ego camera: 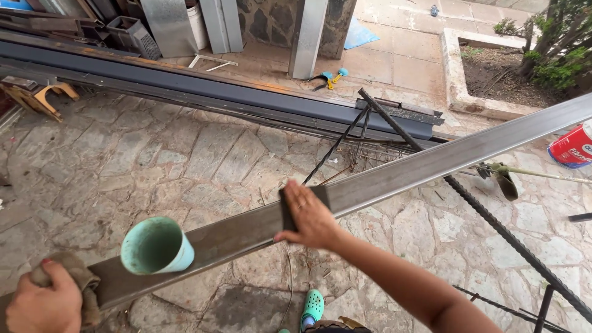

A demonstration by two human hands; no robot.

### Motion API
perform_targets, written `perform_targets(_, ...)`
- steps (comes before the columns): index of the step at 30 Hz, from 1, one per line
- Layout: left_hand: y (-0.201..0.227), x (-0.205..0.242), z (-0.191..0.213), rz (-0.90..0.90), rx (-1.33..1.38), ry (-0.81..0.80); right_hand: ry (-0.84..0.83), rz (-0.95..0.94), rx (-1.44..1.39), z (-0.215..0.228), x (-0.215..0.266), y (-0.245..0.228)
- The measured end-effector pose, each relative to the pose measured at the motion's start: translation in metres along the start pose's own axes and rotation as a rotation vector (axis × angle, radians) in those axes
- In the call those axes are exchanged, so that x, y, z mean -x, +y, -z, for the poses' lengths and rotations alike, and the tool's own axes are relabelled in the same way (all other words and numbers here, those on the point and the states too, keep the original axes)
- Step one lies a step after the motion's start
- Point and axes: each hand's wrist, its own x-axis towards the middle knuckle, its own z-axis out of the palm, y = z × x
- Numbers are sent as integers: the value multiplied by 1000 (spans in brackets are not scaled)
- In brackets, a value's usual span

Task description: Sanding a long metal beam with a sanding block and wiping it down with a cloth.

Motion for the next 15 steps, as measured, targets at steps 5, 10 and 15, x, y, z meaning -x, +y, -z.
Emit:
perform_targets(5, 6, -11, 5, 26, 127, -117, 102, -145, -156, 5, -27, -17)
perform_targets(10, 7, -12, 0, 4, 105, -48, 112, 164, -136, -13, 1, -35)
perform_targets(15, 10, -6, -5, 11, 7, 19, 291, 122, 28, -19, 5, 16)
